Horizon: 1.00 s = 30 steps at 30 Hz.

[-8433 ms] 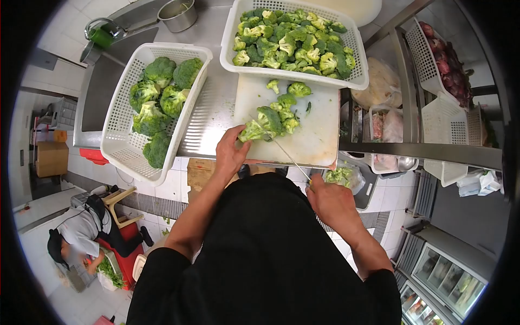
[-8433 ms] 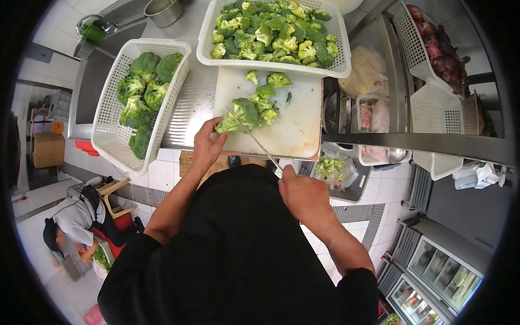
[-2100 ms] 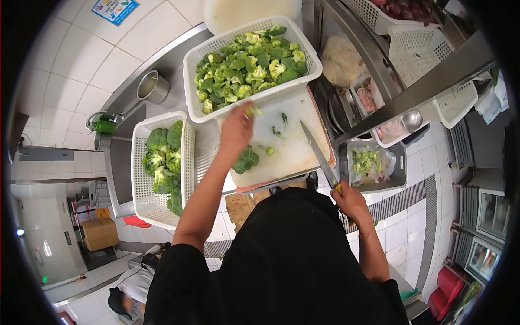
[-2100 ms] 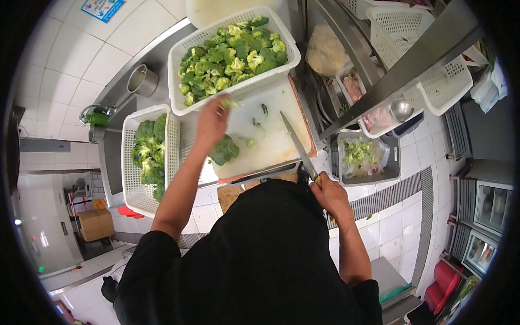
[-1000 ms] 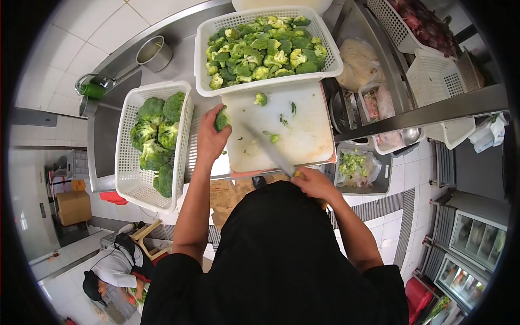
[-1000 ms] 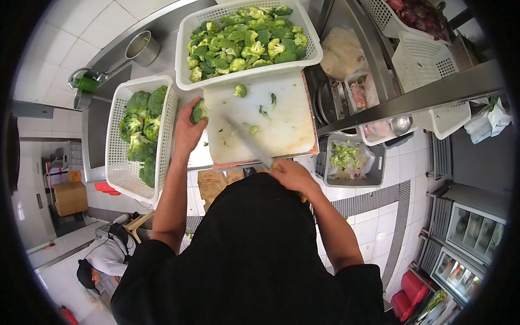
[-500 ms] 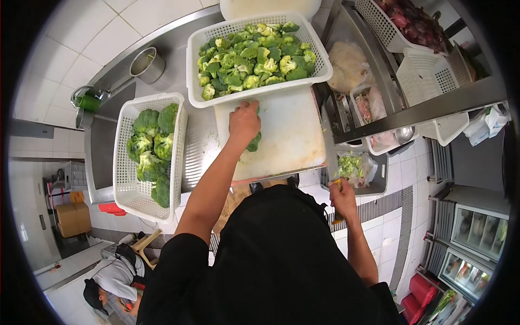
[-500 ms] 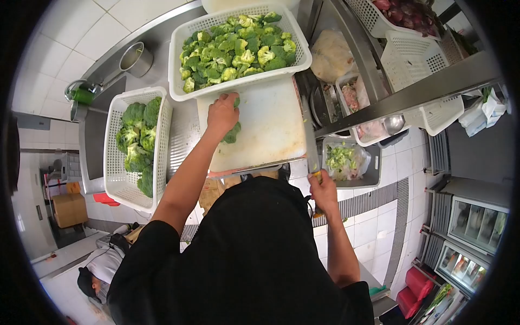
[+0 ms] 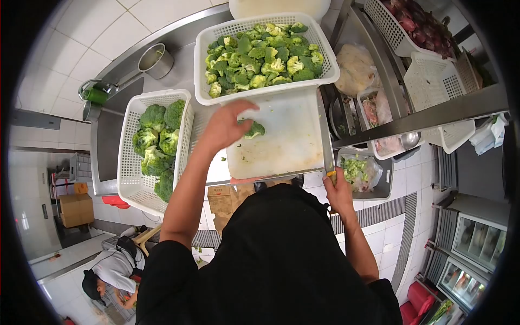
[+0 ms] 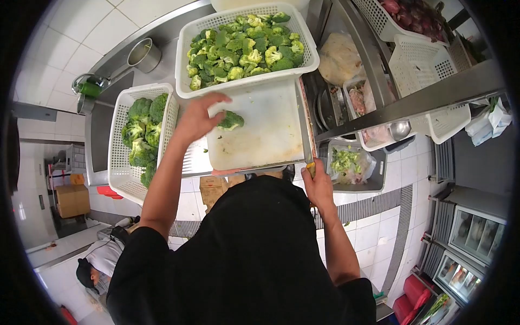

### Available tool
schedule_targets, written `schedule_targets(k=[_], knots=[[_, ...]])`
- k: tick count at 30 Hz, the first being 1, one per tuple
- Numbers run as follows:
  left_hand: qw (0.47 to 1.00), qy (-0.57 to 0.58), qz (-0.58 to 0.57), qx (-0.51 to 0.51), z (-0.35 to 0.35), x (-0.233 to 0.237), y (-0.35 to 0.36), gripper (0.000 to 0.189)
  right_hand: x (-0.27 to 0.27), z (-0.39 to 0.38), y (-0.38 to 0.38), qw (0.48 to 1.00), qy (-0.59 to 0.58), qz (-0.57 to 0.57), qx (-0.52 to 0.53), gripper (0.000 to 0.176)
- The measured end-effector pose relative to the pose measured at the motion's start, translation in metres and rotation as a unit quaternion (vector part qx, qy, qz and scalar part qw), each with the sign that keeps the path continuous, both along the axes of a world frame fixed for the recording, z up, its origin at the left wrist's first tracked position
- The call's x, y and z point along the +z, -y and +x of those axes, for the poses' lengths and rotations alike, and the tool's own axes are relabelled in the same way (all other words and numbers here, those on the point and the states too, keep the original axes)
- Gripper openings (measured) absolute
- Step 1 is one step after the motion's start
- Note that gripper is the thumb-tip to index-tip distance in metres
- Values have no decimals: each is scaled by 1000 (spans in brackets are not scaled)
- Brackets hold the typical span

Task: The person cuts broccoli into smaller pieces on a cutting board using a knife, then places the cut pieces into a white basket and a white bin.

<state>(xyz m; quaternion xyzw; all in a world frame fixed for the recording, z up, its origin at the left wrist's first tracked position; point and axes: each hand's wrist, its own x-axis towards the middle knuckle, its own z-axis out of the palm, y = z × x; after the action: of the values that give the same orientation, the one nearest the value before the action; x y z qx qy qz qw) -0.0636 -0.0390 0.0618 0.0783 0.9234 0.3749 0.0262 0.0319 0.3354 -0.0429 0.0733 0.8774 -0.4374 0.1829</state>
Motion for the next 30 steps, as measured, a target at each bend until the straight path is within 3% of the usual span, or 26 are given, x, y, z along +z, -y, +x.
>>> schedule_targets(k=[2,4,6,7,9,10,12,14,16,17,18,20,23,30], knots=[[996,-65,-67,-13,10,-59,15,39,3,-10,-2,994,68,56,59,52],[982,-130,-133,-20,17,-85,19,41,1,-12,0,995,58,52,59,51],[986,122,56,99,17,-96,14,39,11,-11,3,996,73,35,44,49],[986,124,59,98,16,-103,9,39,17,-9,3,995,75,39,43,49],[890,282,310,179,20,-116,-2,40,32,-5,3,993,60,64,78,44],[888,285,312,180,23,-118,-10,40,40,-2,3,993,64,66,79,44],[911,323,168,192,33,-123,-27,41,55,4,4,990,24,85,112,40],[928,306,104,183,39,-129,-33,43,62,12,3,990,-2,81,115,36],[944,92,180,260,55,-134,-45,52,73,16,3,986,25,87,140,35],[942,60,227,238,59,-136,-46,65,82,17,4,981,54,112,152,35],[942,63,228,238,63,-136,-48,65,90,19,6,980,57,112,152,35],[975,-9,160,157,69,-136,-56,69,98,22,6,972,55,131,185,37],[982,-1,100,163,68,-128,-67,73,94,28,4,967,60,142,205,36],[975,-5,135,178,60,-139,-74,70,98,29,5,960,86,156,218,34]])
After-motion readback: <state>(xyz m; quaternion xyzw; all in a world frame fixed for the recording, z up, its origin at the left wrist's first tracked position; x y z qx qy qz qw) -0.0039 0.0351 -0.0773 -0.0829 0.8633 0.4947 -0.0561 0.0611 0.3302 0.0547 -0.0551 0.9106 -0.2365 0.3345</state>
